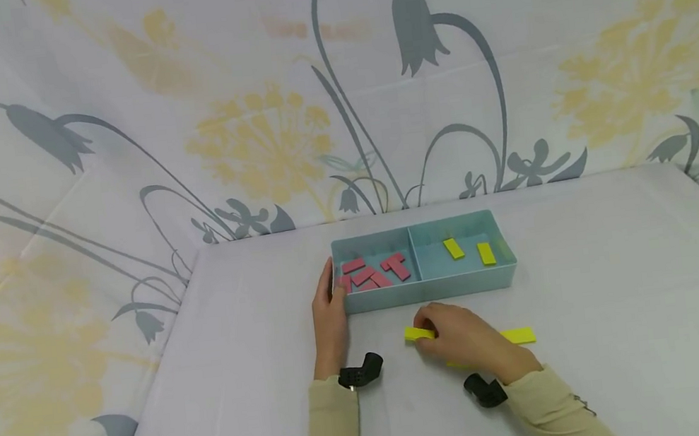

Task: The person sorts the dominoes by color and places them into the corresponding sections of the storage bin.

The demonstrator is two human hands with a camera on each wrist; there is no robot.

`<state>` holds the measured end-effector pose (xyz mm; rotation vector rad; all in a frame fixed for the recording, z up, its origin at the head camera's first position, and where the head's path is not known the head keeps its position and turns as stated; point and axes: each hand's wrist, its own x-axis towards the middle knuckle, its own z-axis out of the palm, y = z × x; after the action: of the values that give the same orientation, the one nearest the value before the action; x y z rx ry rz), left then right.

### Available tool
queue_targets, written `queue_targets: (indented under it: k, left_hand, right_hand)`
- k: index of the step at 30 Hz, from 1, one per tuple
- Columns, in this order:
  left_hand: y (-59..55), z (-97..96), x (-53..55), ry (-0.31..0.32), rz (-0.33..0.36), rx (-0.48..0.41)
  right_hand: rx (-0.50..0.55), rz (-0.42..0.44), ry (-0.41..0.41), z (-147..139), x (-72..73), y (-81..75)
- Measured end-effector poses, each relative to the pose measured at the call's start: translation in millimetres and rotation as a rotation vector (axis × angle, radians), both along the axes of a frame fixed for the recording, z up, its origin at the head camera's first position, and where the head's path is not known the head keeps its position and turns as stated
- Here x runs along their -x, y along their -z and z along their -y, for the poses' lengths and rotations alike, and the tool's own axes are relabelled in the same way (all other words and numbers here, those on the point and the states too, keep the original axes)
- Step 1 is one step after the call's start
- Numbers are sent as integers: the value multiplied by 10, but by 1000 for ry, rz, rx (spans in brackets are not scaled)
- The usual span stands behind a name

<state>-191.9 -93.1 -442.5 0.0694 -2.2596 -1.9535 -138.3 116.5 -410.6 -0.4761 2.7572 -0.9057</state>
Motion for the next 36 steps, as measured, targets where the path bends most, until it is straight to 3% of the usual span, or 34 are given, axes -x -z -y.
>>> queue_targets:
  k: [5, 12, 16, 23, 25, 29, 36]
  left_hand:
    - [-7, 1, 0, 2, 6, -7]
    - [-6, -5, 3, 4, 8, -8]
    - [-18, -4, -3, 5, 8, -15]
    - [-270, -36, -129, 29, 20, -36]
    - [-288, -42, -140, 26, 21, -21]
    - [-255, -28, -128, 24, 30, -26]
    - [-52, 16, -26, 23, 28, -46]
  right_hand:
    - [89, 27, 11, -65, 43, -24]
    - [188, -86, -9, -173, 81, -68]
    - [242, -80, 18, -219, 99, -93]
    - [302, -29, 58, -293, 116, -145]
    - [318, -28, 75, -310, 113, -155]
    - [379, -17, 98, -345, 113, -161]
    - [444, -15, 164, -427, 139, -173]
